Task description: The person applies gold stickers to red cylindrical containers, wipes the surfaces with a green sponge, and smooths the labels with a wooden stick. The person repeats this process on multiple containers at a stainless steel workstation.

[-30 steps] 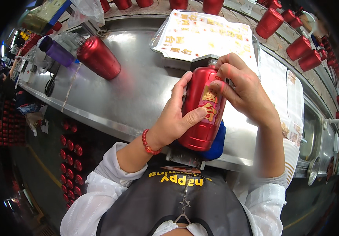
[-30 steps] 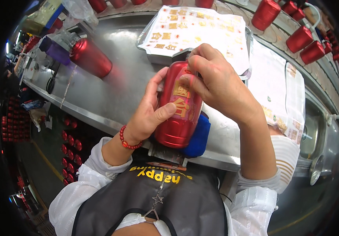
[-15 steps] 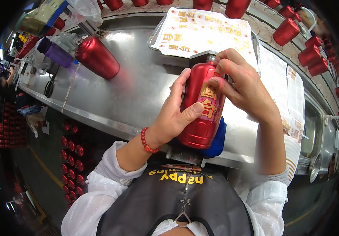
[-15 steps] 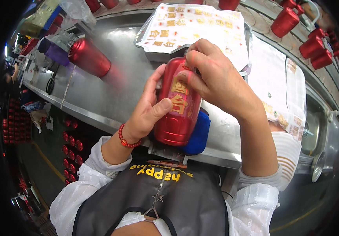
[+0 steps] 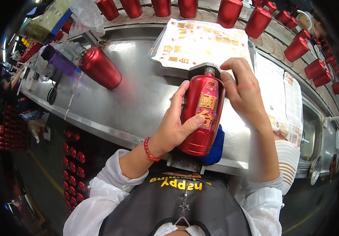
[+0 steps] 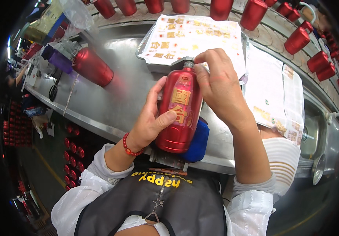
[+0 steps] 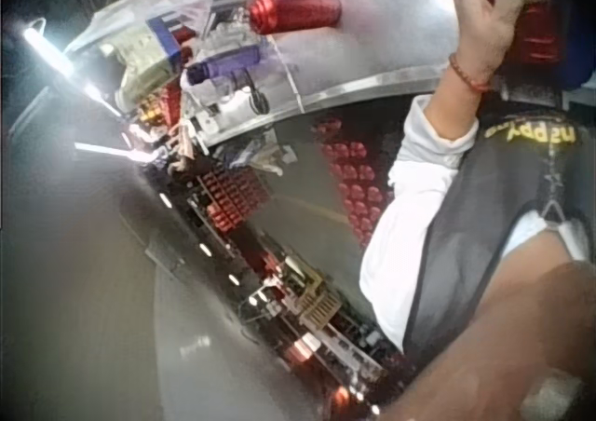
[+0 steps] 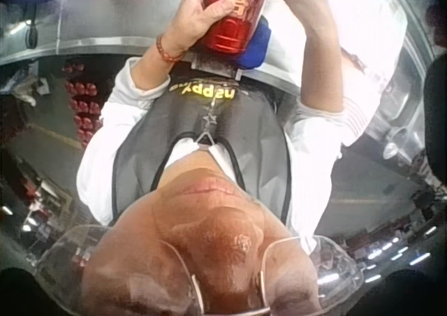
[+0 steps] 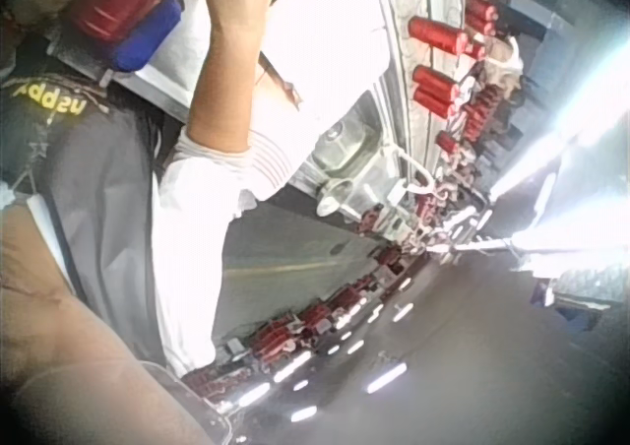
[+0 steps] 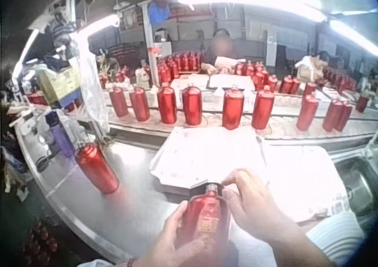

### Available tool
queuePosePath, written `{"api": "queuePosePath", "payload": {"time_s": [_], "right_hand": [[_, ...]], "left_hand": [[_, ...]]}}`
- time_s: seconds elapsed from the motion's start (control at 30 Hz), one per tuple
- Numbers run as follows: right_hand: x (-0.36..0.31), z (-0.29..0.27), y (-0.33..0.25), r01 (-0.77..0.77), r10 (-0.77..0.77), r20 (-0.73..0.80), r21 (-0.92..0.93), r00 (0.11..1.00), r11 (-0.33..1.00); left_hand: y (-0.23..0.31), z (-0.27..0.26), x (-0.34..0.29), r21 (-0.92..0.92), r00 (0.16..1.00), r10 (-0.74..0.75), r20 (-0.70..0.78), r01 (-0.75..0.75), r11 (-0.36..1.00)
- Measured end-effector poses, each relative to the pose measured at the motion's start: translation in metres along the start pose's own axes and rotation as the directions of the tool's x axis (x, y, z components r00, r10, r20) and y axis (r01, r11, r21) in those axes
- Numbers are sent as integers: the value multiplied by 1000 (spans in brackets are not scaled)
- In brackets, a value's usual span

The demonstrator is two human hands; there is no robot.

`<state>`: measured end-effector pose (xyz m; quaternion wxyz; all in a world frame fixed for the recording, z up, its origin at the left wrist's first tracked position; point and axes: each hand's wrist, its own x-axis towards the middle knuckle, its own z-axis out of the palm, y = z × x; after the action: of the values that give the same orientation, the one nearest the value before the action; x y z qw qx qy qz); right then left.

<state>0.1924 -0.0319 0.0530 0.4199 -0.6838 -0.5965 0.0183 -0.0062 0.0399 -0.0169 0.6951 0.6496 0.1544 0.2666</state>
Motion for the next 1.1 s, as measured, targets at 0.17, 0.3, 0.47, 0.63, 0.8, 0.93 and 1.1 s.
{"api": "queuePosePath", "payload": {"time_s": [0.17,0.3,0.47,0.63,0.8,0.93,1.1], "right_hand": [[-41,4,0,-195,195,17,167,981,966],[-59,18,-2,-230,231,18,209,973,951],[-58,25,-2,-314,313,52,302,948,900],[-57,25,-1,-347,338,86,319,937,882],[-57,23,-1,-376,358,116,302,926,876],[-57,24,-2,-352,342,87,315,936,882],[-58,23,-1,-342,336,77,325,939,882]], "left_hand": [[4,-6,11,-132,1000,3,-21,-6,991],[2,-8,27,-34,999,13,-43,-14,999],[4,-13,49,19,999,-29,-39,30,999],[2,-14,55,101,998,-18,-54,23,995],[5,-15,61,110,998,-36,-58,42,993],[10,-14,62,129,997,-64,-49,70,989],[17,-22,50,449,856,515,56,-482,753]]}}
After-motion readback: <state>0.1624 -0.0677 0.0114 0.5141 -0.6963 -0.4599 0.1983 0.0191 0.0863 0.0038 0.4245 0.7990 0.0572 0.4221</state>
